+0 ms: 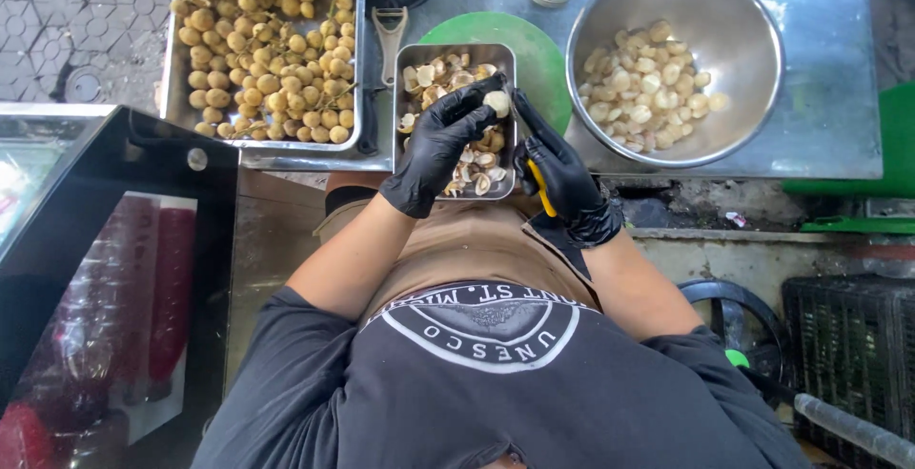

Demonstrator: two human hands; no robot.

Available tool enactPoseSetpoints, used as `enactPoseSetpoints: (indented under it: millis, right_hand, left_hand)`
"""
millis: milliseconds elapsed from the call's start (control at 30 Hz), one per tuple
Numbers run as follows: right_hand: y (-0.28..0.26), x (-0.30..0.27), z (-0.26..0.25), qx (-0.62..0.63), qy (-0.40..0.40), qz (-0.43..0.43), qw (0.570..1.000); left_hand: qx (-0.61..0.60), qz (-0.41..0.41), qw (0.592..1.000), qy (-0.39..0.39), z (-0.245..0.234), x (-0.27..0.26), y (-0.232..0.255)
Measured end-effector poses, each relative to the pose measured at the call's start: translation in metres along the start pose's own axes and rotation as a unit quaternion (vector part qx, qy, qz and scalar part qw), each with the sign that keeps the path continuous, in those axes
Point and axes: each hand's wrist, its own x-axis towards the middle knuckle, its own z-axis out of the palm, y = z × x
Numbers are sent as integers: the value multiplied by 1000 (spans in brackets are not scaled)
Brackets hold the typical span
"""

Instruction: Peel longan fruit using hands and a small knife.

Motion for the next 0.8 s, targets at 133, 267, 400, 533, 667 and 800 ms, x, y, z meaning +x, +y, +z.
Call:
enactPoseSetpoints:
  millis: [133, 267, 400, 533, 667, 800]
  right_hand:
    - [-18, -2, -4, -8, -15, 24, 1000]
    - [-24, -6, -12, -6, -5, 19, 1000]
    - [-6, -1, -29, -34, 40, -9, 999]
    - [-8, 1, -43, -46, 86, -54, 994]
    - [-15, -2, -53, -69, 129, -66, 987]
    - [-30, -5, -68, -61, 159, -92, 981]
  left_hand:
    - [60, 6, 998, -4, 19, 6, -3]
    - [77, 12, 997, -19, 35, 11, 0]
    - [93, -31, 995, -36, 46, 22, -16]
    - [55, -37, 997, -40, 64, 30, -30]
    - [34, -42, 998, -46, 79, 51, -48]
    - [60, -23, 997, -45, 84, 84, -84]
